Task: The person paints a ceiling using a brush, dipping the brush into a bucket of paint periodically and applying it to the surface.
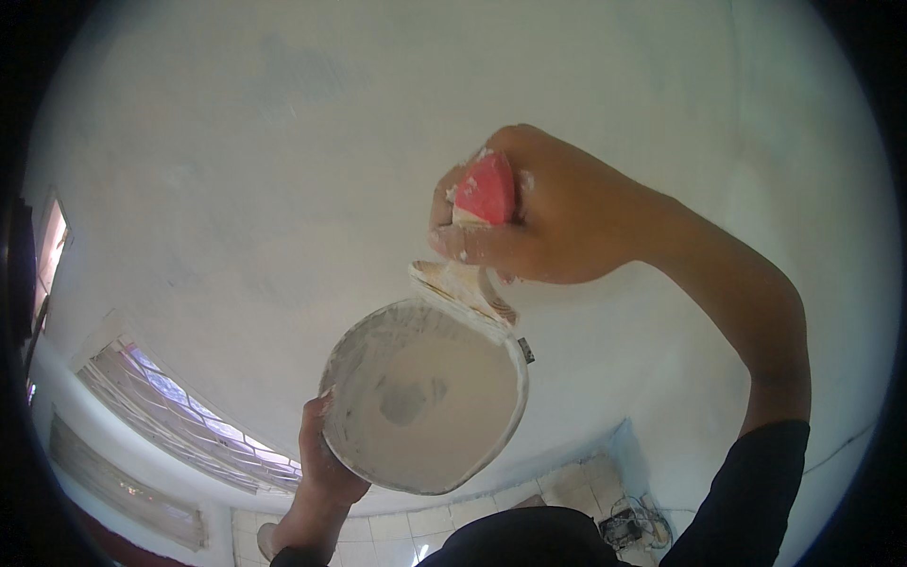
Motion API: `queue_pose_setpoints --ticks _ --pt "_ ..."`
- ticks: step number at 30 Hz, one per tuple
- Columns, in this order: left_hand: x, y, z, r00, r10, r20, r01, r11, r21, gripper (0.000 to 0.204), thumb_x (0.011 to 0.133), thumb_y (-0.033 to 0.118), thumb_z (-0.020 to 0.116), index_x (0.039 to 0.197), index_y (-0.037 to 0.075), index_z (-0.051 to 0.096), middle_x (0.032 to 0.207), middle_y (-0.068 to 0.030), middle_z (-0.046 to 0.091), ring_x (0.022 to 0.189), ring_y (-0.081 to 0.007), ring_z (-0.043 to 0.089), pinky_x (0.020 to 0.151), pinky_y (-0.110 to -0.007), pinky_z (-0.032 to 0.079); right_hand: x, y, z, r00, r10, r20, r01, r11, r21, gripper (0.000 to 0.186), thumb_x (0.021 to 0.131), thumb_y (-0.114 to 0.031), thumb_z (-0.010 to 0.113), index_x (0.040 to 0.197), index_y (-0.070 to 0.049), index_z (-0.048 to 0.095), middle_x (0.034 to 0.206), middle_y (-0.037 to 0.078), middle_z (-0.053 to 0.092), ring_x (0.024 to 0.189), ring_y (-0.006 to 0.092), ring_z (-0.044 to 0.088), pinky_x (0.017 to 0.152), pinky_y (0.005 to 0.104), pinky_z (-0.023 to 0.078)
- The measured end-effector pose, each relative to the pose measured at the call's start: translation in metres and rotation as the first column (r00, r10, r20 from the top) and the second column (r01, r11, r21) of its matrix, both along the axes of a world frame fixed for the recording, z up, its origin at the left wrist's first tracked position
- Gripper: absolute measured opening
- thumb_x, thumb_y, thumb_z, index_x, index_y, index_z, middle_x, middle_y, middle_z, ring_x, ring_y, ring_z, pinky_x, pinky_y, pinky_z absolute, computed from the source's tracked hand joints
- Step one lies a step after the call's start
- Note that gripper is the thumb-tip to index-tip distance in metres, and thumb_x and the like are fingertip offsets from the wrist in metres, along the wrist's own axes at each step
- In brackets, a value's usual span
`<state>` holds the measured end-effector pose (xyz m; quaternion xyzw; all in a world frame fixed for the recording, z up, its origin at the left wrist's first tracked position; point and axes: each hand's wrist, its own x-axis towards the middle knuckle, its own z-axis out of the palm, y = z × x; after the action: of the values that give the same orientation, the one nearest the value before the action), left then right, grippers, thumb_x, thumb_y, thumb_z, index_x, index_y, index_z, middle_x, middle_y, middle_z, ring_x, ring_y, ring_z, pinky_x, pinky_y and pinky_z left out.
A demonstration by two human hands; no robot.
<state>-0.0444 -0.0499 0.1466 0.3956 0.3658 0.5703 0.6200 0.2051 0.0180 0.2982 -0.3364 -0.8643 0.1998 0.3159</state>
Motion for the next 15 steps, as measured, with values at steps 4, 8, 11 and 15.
queue_pose_setpoints --ticks 4,8,11,15 --pt "-0.007 0.004 0.001 0.995 -0.021 0.099 0.031 0.995 -0.092 0.058 0.080 0.042 0.043 0.125 0.006 0.039 0.118 -0.0096 0.049 0.107 -0.0232 0.049 0.085 -0.037 0.043 -0.001 0.007 0.014 0.990 0.040 -0.139 -0.027 0.995 0.095 0.016 0.080 -0.013 0.059 0.072 0.000 0.060 0.058 0.005 0.055 0.048 0.0123 0.054 0.048 0.0244 0.045" --pt "-0.012 0.009 0.002 0.970 -0.081 0.230 0.120 0.979 -0.165 0.057 0.080 0.042 0.042 0.126 0.006 0.039 0.119 -0.0096 0.049 0.107 -0.0235 0.050 0.084 -0.037 0.044 -0.016 0.010 0.049 0.907 0.107 -0.407 -0.006 0.971 0.240 0.018 0.078 -0.018 0.064 0.072 -0.001 0.060 0.067 0.007 0.058 0.053 0.0119 0.056 0.042 0.0259 0.045" --pt "-0.016 0.008 0.001 0.961 -0.080 0.265 0.131 0.974 -0.182 0.057 0.081 0.041 0.042 0.125 0.006 0.039 0.119 -0.0101 0.049 0.107 -0.0239 0.050 0.084 -0.038 0.044 -0.027 0.016 0.088 0.907 0.297 -0.298 -0.137 0.878 0.458 0.022 0.082 -0.020 0.060 0.074 0.000 0.058 0.063 0.005 0.057 0.052 0.0132 0.055 0.051 0.0283 0.045" --pt "-0.014 0.010 -0.001 0.956 -0.105 0.274 0.155 0.973 -0.171 0.057 0.082 0.041 0.042 0.125 0.005 0.039 0.119 -0.0107 0.049 0.107 -0.0240 0.050 0.085 -0.038 0.044 -0.052 0.017 0.106 0.945 0.231 -0.230 0.149 0.320 0.936 0.025 0.084 -0.025 0.058 0.077 -0.001 0.059 0.064 0.005 0.058 0.054 0.0136 0.055 0.054 0.0257 0.047"
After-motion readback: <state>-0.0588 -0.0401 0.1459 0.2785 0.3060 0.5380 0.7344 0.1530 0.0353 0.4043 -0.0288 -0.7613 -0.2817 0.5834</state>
